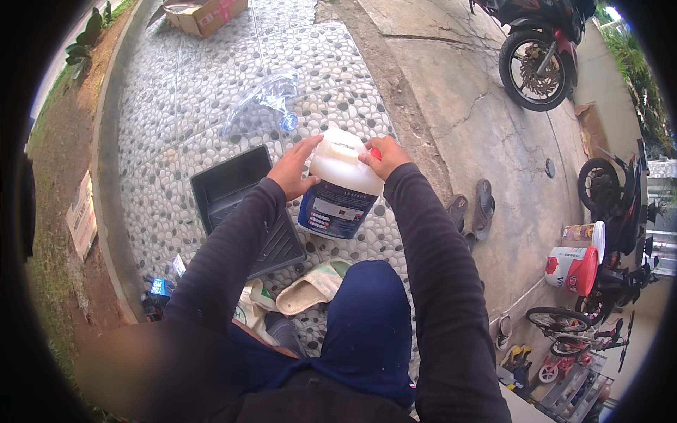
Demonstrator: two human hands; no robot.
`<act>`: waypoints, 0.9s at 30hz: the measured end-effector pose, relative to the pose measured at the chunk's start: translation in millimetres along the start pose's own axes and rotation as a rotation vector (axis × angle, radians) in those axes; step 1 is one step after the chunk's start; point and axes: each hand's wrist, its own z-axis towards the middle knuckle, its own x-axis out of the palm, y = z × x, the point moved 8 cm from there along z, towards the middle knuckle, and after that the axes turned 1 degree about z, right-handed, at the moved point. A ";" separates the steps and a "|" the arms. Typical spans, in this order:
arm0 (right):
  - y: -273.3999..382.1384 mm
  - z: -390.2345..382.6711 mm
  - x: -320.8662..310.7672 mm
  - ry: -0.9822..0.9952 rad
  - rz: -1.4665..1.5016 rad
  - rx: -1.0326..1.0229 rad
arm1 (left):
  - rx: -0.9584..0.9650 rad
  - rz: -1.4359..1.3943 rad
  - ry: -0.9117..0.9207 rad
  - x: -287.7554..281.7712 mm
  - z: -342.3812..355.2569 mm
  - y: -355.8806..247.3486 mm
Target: The person sits on a paved outdoor area and prepares painting supplies. They open a white paint container, pour paint into a black tray, and assemble a blue paint roller by attaching it to a handle. The person then carries the tray and roller into a room where another person is painting a wall.
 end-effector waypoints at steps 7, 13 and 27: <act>-42.9 25.5 1.6 0.020 0.242 0.115 | -0.249 0.025 -0.075 14.2 -17.8 44.1; -53.7 41.3 6.8 0.027 0.285 0.104 | -0.436 0.130 0.072 79.8 -107.4 50.3; -51.7 65.0 12.5 0.042 0.224 0.119 | -0.343 0.443 -0.095 117.5 -107.0 53.8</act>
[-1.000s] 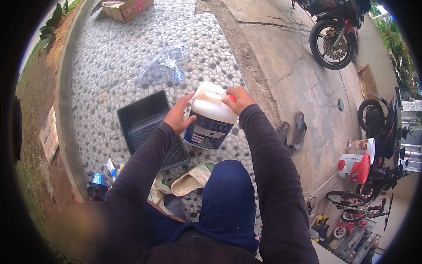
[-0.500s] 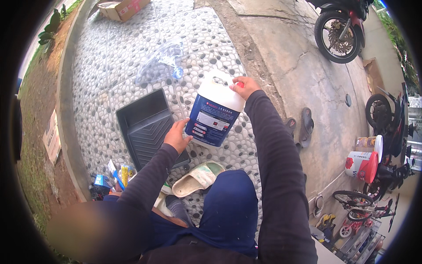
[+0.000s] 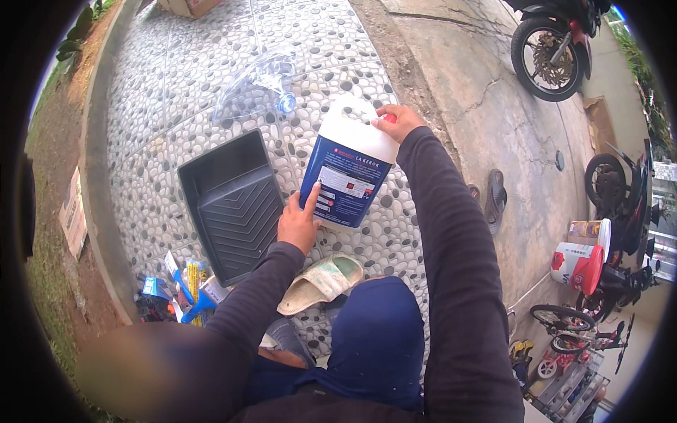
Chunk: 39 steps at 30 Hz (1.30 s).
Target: The person sits on a paved outdoor area and prepares painting supplies. They open a white paint container, pour paint into a black tray, and assemble a blue paint roller by attaching it to a handle. The person then carries the tray and roller into a room where another person is painting a wall.
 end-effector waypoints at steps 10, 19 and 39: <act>-1.5 4.4 -3.6 -0.008 -0.031 0.014 | 0.004 0.029 -0.012 3.2 6.4 -0.8; -5.9 9.2 2.7 0.000 -0.029 0.036 | 0.014 0.052 -0.048 4.7 6.8 0.4; 0.3 9.7 1.4 0.005 -0.082 0.006 | -0.005 0.069 -0.052 0.0 5.7 -1.2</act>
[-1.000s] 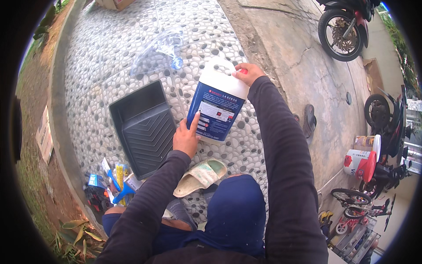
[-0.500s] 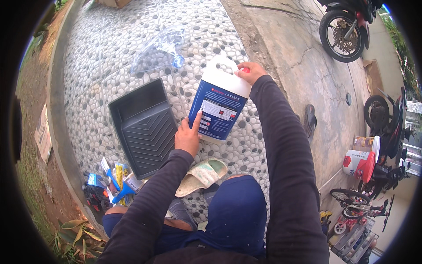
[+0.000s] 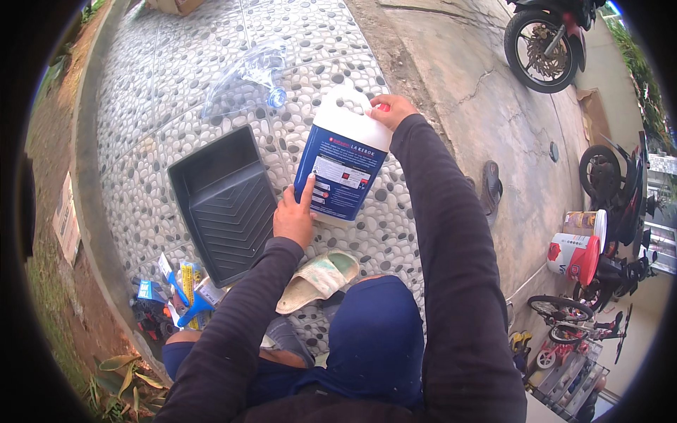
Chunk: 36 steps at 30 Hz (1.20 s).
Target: The person sits on a paved outdoor area and prepares painting supplies. They open a white paint container, pour paint into a black tray, and assemble a blue paint roller by attaching it to a handle. The person then carries the tray and roller into a room where another person is painting a wall.
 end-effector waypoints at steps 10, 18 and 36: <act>-12.3 1.8 -0.8 -0.037 0.061 0.022 | -0.012 -0.006 0.053 2.9 2.0 -0.5; -17.0 5.4 1.1 -0.022 0.043 0.021 | 0.016 -0.031 0.016 2.3 1.1 0.1; -10.6 4.1 -1.2 -0.030 0.010 0.061 | -0.039 -0.083 0.005 0.0 1.6 3.9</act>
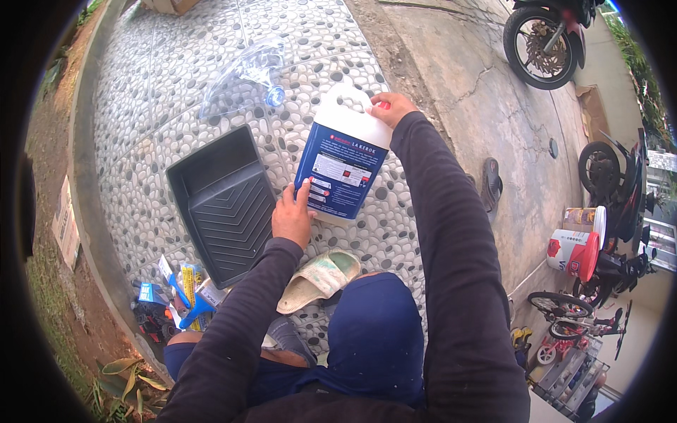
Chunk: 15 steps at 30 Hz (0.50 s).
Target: The person sits on a paved outdoor area and prepares painting supplies. They open a white paint container, pour paint into a black tray, and assemble a blue paint roller by attaching it to a handle. The person then carries the tray and roller into a room where another person is painting a wall.
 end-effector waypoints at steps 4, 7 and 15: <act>-0.4 1.9 0.8 0.005 -0.020 -0.016 | 0.017 -0.005 -0.026 1.1 -0.9 1.5; -2.9 3.9 1.9 0.020 -0.006 -0.025 | 0.040 -0.007 -0.047 4.7 -1.5 3.7; -0.2 2.8 1.4 0.010 -0.029 -0.014 | -0.002 -0.014 0.003 2.3 -0.6 2.3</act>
